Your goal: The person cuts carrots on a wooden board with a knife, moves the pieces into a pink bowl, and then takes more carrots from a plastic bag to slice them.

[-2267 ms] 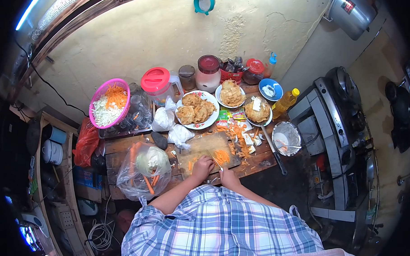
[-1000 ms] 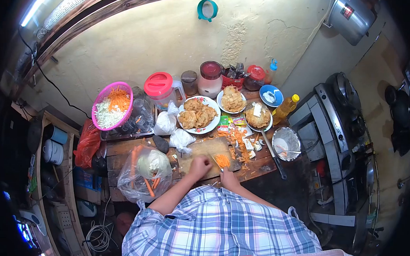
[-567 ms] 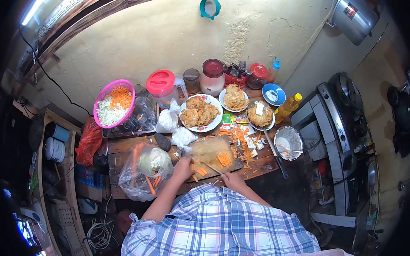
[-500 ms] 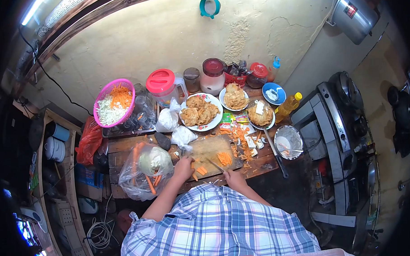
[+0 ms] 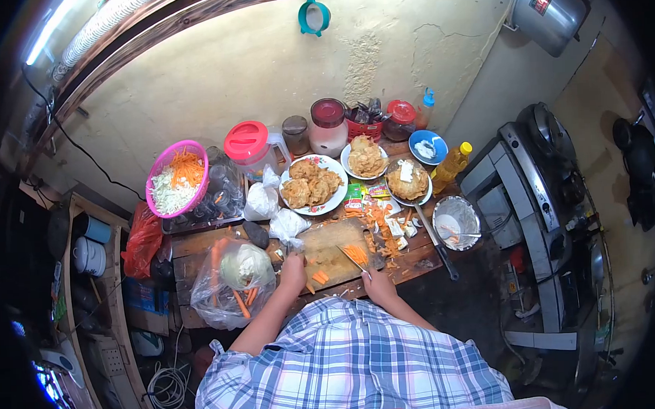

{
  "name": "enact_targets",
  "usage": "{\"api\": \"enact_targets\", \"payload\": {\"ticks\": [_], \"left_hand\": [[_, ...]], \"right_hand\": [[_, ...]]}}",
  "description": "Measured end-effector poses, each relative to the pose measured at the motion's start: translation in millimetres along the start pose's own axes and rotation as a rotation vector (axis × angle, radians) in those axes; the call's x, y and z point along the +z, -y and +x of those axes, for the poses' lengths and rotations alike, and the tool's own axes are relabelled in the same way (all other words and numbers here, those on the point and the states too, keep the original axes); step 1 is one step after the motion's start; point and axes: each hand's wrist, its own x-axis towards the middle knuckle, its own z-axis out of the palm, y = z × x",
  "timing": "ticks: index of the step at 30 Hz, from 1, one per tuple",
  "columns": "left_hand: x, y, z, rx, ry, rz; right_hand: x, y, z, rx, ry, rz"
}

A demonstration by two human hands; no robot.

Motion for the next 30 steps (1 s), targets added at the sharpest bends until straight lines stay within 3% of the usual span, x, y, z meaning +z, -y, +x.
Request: {"api": "enact_targets", "payload": {"ticks": [5,7,11,14,19,30], "left_hand": [[-4,-38,19,0.039,-0.097,-0.35],[21,-46,26,-0.106,0.004,-0.774],[58,-47,26,-0.099,0.075,-0.708],[42,-54,22,0.048,0.0,-0.557],[27,-40,20,0.368,0.174,-0.194],[46,-45,9,0.401,0.061,-0.089]], "right_hand": [[6,-4,1,0.006,-0.007,0.097],[9,-7,0,0.002,0.004,0.115],[9,-2,-3,-0.02,-0.051,0.147],[8,-2,-5,-0.051,-0.037,0.143],[13,-1,-5,-0.13,0.015,0.147],[14,2,-2,-0.082,0.111,0.06]]}}
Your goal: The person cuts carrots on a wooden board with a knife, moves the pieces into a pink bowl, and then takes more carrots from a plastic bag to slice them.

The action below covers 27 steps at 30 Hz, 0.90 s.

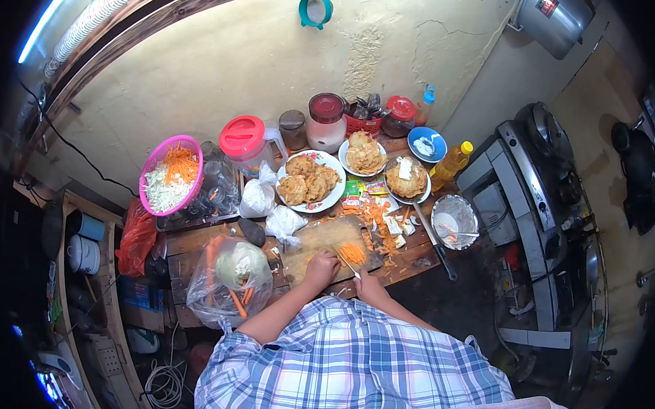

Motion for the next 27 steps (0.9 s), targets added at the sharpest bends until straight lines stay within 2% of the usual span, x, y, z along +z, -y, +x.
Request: {"api": "enact_targets", "payload": {"ticks": [13,15,22,27], "left_hand": [[1,1,0,0.003,-0.039,-0.043],[1,0,-1,-0.007,-0.032,-0.031],[0,2,-3,-0.009,-0.032,-0.055],[2,0,-3,0.001,-0.084,-0.072]], "right_hand": [[9,5,15,-0.011,0.047,-0.115],[10,9,17,-0.005,0.063,-0.219],[4,8,4,0.028,0.016,-0.106],[8,2,4,-0.023,0.01,-0.11]]}}
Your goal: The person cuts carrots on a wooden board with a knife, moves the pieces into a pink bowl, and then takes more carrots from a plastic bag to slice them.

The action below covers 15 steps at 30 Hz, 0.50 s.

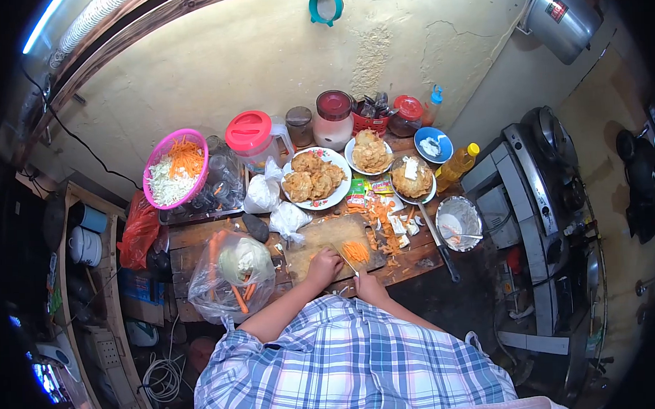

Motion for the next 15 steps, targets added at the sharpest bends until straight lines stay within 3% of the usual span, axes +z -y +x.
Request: {"api": "enact_targets", "payload": {"ticks": [15], "left_hand": [[4,-1,-4,-0.02,-0.049,-0.015]], "right_hand": [[-3,11,-6,0.042,-0.036,0.033]]}}
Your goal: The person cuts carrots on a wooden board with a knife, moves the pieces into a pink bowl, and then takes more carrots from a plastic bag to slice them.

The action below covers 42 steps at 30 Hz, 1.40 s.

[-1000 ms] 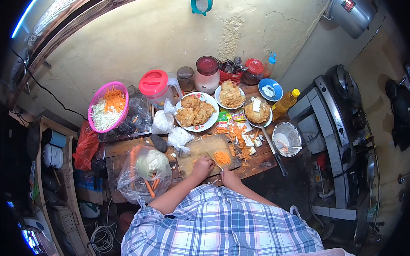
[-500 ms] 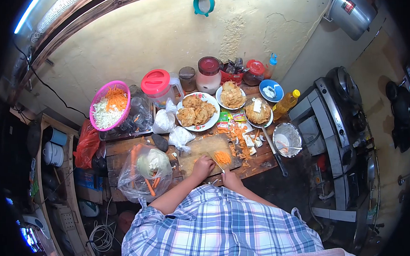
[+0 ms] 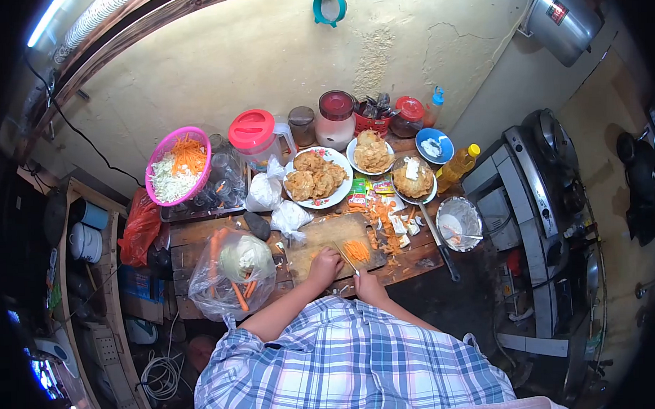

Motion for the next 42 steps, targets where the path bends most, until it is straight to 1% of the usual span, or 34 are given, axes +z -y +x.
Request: {"api": "enact_targets", "payload": {"ticks": [4,6,10,13,15,16,20,24,29,31,32,34,35,37,38,39,41,42], "left_hand": [[0,0,0,-0.002,-0.006,0.001],[0,0,0,-0.005,-0.016,-0.004],[1,-1,-3,-0.021,-0.034,0.002],[-1,-2,-4,0.017,-0.055,0.012],[-1,-2,-4,0.03,-0.077,0.01],[0,-1,-4,0.04,-0.095,0.006],[0,-3,-5,0.008,-0.083,0.008],[-1,0,-5,-0.006,-0.065,0.0],[0,1,-5,-0.04,-0.069,-0.021],[-8,4,0,-0.191,0.025,-0.074],[-14,8,4,-0.191,0.019,-0.071],[-31,17,5,-0.507,-0.017,-0.248],[-41,22,3,-0.513,-0.021,-0.247],[-60,29,-2,-0.52,0.031,-0.177],[-67,32,-5,-0.598,0.164,-0.232],[-71,28,-7,-0.6,0.162,-0.231],[-78,17,-14,-0.293,0.183,-0.041],[-76,16,-17,-0.296,0.18,-0.039]], "right_hand": [[1,-1,0,-0.007,0.02,-0.05],[3,0,3,-0.027,-0.002,-0.108],[7,1,11,-0.023,0.003,-0.107],[10,-5,12,-0.067,-0.001,-0.02],[10,-5,6,0.004,-0.016,0.041],[7,-3,4,0.001,-0.017,0.039],[-6,5,-4,0.009,0.02,-0.017],[-6,5,0,-0.009,0.033,-0.098],[1,5,10,-0.043,0.023,-0.13],[0,7,7,-0.054,0.026,-0.144],[0,5,5,-0.04,0.026,-0.147],[0,3,5,-0.031,0.033,-0.155],[0,2,5,-0.009,0.012,-0.133],[1,1,4,0.016,-0.006,-0.112],[1,3,4,-0.014,-0.006,-0.083],[0,5,4,-0.045,-0.006,-0.054],[-3,10,1,-0.054,0.021,-0.066],[-4,12,0,-0.06,0.046,-0.079]]}}
